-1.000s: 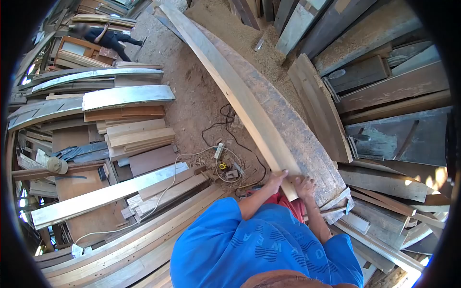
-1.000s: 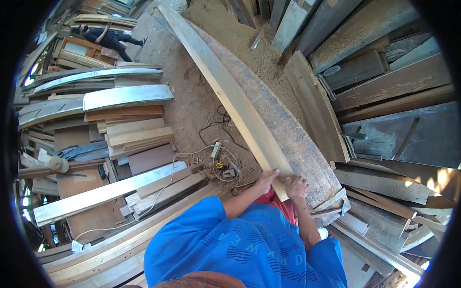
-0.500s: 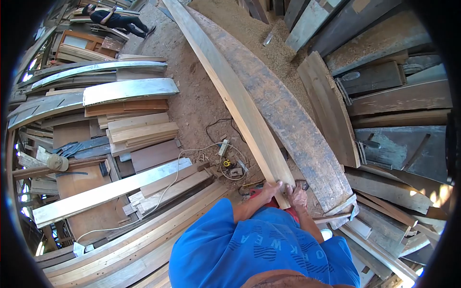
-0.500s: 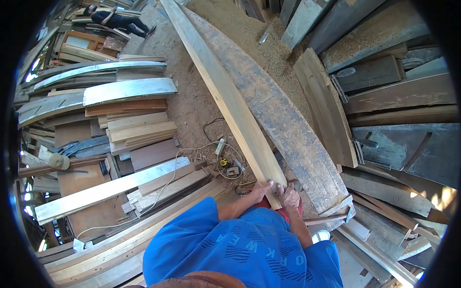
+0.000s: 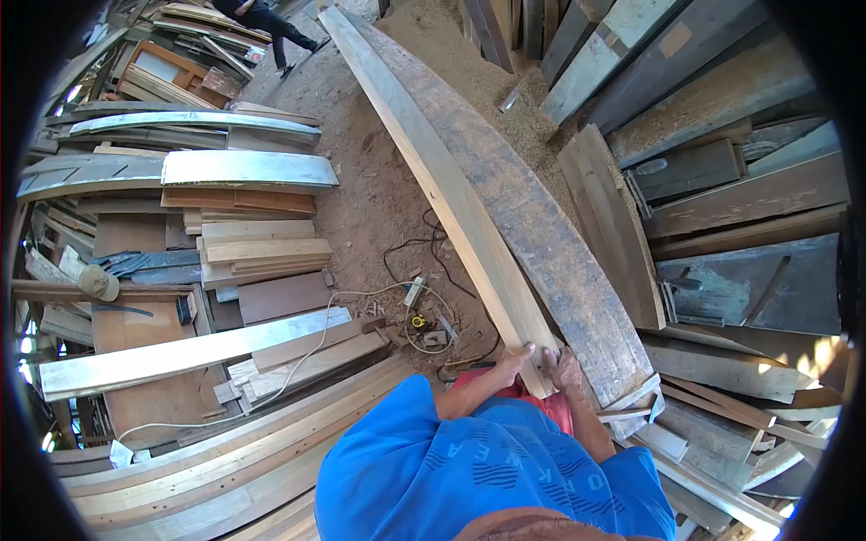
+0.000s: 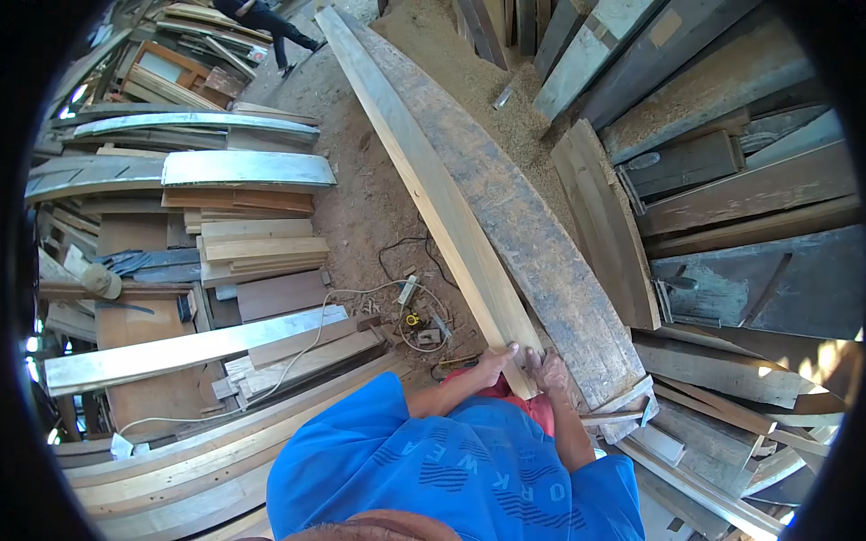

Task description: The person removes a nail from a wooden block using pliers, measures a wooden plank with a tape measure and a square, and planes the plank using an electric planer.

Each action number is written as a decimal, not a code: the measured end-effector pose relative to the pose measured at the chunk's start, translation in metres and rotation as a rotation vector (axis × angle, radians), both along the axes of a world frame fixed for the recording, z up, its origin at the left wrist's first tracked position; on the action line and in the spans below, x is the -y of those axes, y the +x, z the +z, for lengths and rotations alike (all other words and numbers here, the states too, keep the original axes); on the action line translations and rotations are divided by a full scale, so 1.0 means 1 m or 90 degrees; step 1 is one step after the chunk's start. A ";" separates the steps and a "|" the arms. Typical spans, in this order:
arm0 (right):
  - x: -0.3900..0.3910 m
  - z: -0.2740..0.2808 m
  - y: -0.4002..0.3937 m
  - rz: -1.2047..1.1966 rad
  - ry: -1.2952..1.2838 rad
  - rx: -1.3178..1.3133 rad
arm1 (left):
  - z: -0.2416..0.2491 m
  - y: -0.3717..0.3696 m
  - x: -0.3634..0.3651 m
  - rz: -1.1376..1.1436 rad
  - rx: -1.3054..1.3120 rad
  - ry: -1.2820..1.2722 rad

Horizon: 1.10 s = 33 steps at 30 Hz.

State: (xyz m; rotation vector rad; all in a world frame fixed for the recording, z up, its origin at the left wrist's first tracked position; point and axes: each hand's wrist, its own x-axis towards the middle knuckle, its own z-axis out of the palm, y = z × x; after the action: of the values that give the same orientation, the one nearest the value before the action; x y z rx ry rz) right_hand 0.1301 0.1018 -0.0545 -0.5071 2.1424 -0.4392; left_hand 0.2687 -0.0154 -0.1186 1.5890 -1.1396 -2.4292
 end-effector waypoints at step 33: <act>0.066 0.426 -0.047 0.100 -1.274 0.663 | 0.515 -0.027 0.092 0.158 -0.938 -0.051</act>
State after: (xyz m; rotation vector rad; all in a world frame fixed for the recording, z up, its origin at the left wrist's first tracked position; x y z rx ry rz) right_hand 0.0832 0.0354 0.3712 -1.0531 0.0816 -2.0861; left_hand 0.2422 -0.1072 0.3965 -0.2781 -0.5957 -2.3137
